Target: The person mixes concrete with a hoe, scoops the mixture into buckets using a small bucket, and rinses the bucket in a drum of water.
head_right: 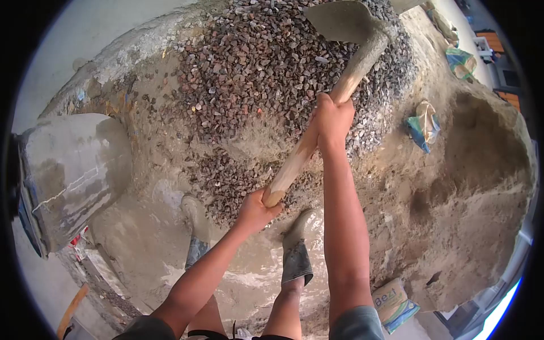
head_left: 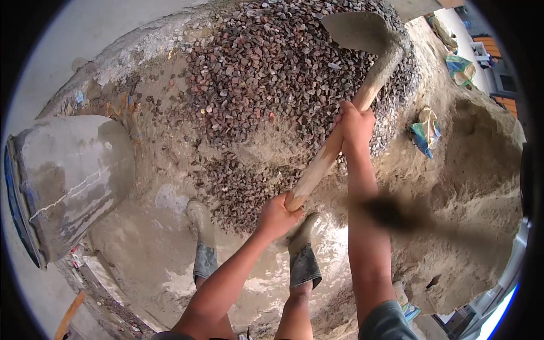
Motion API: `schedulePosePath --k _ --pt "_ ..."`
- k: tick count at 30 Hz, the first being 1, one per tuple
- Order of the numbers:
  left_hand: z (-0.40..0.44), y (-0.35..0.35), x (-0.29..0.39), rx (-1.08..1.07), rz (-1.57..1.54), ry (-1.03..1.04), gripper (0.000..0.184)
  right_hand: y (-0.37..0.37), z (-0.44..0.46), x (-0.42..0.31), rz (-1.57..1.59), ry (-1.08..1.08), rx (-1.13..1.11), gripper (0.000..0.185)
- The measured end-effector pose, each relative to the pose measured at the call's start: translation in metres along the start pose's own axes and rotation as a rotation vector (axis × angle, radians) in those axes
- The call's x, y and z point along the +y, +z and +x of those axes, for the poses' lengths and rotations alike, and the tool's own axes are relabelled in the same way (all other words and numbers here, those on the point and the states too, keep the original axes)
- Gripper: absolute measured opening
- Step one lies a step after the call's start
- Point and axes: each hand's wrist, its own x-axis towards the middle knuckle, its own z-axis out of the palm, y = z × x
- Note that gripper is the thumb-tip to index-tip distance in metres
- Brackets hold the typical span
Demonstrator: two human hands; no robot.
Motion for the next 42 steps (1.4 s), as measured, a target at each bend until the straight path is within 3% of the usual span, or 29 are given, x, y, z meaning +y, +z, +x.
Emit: schedulePosePath --k 2,4,7,9,11,13,15,17,21,24,26,28,29,30,33,37,40,42 --pt "0.017 -0.003 -0.014 -0.07 -0.091 -0.088 0.028 0.035 0.054 0.021 -0.313 0.038 0.1 0.019" --pt "0.012 -0.002 -0.01 -0.094 -0.201 -0.199 0.023 0.047 0.056 0.043 -0.236 0.208 -0.026 0.018" --pt "-0.049 0.001 -0.016 -0.123 -0.323 -0.442 0.027 0.051 0.004 0.074 -0.342 0.276 -0.103 0.014" --pt "-0.098 -0.003 -0.033 -0.06 -0.299 -0.482 0.025 0.049 -0.034 0.116 -0.279 0.399 -0.186 0.022" --pt "-0.152 -0.006 -0.051 0.012 -0.125 -0.412 0.024 0.029 -0.086 0.136 -0.051 0.589 -0.262 0.017" --pt "-0.199 -0.006 -0.057 0.037 -0.021 -0.472 0.025 0.017 -0.139 0.145 0.043 0.668 -0.25 0.007" --pt "-0.241 -0.001 -0.056 0.034 0.012 -0.522 0.024 0.0 -0.183 0.156 -0.013 0.717 -0.275 0.006" --pt "-0.278 0.008 -0.058 0.022 0.016 -0.546 0.024 -0.021 -0.219 0.164 0.087 0.733 -0.327 0.008" --pt "-0.286 0.024 -0.063 -0.097 -0.04 -0.414 0.025 -0.063 -0.23 0.117 0.138 0.637 -0.216 0.017" --pt "-0.202 0.024 -0.049 -0.234 -0.185 -0.308 0.029 -0.076 -0.174 0.065 0.121 0.301 -0.117 0.022" --pt "-0.132 0.038 -0.048 -0.242 -0.163 -0.094 0.031 -0.081 -0.121 0.043 0.058 0.073 -0.041 0.02" --pt "-0.064 0.045 -0.042 -0.282 -0.091 -0.015 0.031 -0.075 -0.062 0.034 0.04 -0.022 0.05 0.013" --pt "-0.038 0.04 -0.023 -0.287 -0.118 -0.133 0.029 -0.068 -0.039 0.029 -0.053 0.005 0.069 0.013" --pt "-0.019 0.043 -0.035 -0.295 -0.169 -0.123 0.029 -0.059 -0.01 0.04 -0.095 -0.001 0.05 0.015" --pt "-0.044 0.033 -0.022 -0.296 -0.313 -0.393 0.028 -0.04 -0.001 0.073 -0.215 0.224 -0.053 0.016" --pt "-0.149 0.032 -0.057 -0.077 -0.352 -0.391 0.024 -0.035 -0.093 0.13 -0.079 0.385 -0.119 0.009" --pt "-0.193 0.01 -0.073 -0.079 0.012 -0.452 0.023 -0.038 -0.156 0.151 0.152 0.488 -0.172 0.009" --pt "-0.242 0.017 -0.106 -0.072 -0.02 -0.501 0.023 -0.048 -0.2 0.169 0.281 0.543 -0.157 0.011"
